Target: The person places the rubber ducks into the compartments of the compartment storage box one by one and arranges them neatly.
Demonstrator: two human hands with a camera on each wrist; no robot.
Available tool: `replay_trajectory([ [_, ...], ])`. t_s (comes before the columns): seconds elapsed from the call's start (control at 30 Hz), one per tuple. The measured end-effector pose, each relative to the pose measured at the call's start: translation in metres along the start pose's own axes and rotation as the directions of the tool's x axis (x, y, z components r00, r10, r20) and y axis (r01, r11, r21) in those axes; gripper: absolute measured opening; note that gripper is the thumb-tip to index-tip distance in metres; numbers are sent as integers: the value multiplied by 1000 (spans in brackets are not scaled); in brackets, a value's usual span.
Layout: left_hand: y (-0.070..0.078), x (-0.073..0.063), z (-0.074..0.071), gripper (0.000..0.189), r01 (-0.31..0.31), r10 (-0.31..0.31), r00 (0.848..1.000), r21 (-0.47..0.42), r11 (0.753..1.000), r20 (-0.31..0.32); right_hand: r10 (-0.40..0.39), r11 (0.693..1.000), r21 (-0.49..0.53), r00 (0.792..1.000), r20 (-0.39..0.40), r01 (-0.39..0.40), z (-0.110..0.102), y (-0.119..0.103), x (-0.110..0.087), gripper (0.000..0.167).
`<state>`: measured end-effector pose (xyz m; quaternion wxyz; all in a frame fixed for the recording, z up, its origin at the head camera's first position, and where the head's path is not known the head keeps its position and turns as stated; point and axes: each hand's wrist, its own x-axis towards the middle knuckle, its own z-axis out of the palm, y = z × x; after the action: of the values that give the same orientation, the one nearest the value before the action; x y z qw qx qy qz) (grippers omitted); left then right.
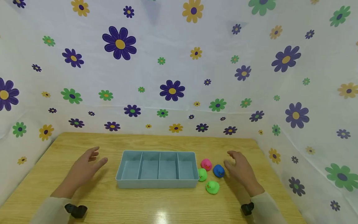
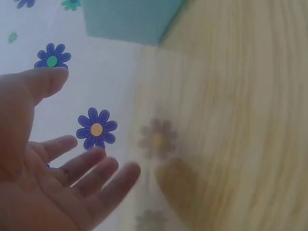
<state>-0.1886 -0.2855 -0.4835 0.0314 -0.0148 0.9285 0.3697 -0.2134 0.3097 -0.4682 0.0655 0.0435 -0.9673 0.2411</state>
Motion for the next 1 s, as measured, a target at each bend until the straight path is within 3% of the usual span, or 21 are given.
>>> replay_trajectory([
  [0.1,1,-3,5,87,27,-19,999,-222,975,38,2,999,54,999,42,-5,-3,-2,-2,48],
  [0.2,4,-5,10,79,47,-14,996,-399,916,87,6,995,104,997,81,-15,-5,-3,-4,45],
  [0.27,6,-7,14,76,63,-5,992,-462,885,126,13,992,127,995,102,-26,-5,-2,-6,42],
  [0.53,7,-9,34,66,96,54,968,-557,825,247,-13,979,203,982,191,-27,-4,-3,-16,37],
  [0.67,5,-7,42,63,103,67,963,-590,801,259,-17,973,228,976,217,-34,-3,-4,-20,37],
  [1.0,10,-6,50,64,139,52,958,-617,775,281,-35,973,232,978,205,-13,0,-4,-22,27],
])
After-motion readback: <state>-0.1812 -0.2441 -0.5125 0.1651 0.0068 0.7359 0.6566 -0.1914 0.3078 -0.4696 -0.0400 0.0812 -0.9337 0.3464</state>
